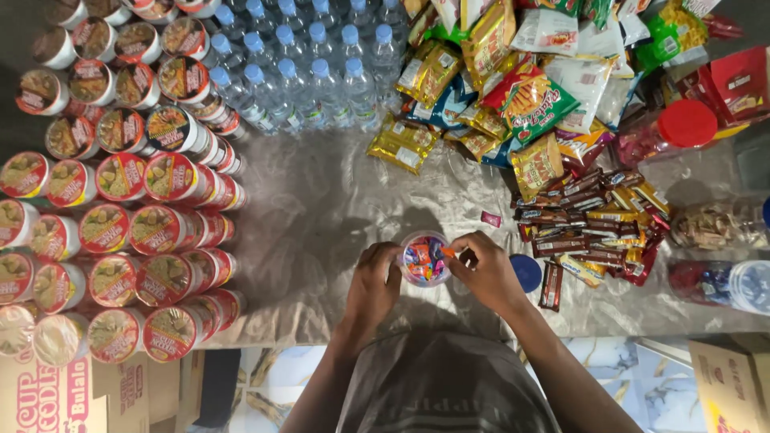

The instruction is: Packing various candies and snacks into plastic containers and a small cardboard box.

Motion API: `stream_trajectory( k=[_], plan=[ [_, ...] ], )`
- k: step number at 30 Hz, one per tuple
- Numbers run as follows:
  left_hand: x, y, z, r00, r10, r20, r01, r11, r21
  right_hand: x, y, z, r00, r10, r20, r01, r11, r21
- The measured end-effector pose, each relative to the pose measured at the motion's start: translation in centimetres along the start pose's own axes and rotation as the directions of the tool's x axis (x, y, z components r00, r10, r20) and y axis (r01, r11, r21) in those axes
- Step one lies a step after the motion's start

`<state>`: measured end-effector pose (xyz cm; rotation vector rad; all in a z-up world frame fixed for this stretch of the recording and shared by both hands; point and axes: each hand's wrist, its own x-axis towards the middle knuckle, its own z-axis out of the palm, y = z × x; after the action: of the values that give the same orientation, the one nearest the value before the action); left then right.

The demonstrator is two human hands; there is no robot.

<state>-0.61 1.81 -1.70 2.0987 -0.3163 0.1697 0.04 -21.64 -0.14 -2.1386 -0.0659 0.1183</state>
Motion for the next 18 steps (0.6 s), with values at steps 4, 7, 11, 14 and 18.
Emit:
stream_trajectory(
  k=[4,7,11,14,18],
  plan=[
    [-1.0,-1.2,0.4,0.999,-0.016,0.033,0.015,0.999,0.042,0.6,-0.2,-0.3,0.989,-0.146,-0.016,0.146,0.989,0.009],
    [-2.0,-2.3,1.5,0.979,-0.14,0.148,0.131,0.989,0.07,0.3,4.0,-0.4,0.998,-0.067,-0.005,0.067,0.996,0.053],
    [-2.3,-4.3,3.9,0.934,-0.286,0.214,0.283,0.958,0.045,-0.4,12.3,-1.4,0.988,0.082,-0.128,-0.111,0.965,-0.24],
    [-2.4,-5.0,5.4,0.906,-0.341,0.249,0.375,0.921,-0.103,-1.4,15.3,-1.5,0.941,0.334,-0.053,-0.304,0.765,-0.567],
    [-2.8,-7.2,8.0,0.971,-0.205,0.124,0.234,0.926,-0.298,-3.2,19.4,0.1,0.83,0.558,0.016,-0.311,0.486,-0.817]
  ],
)
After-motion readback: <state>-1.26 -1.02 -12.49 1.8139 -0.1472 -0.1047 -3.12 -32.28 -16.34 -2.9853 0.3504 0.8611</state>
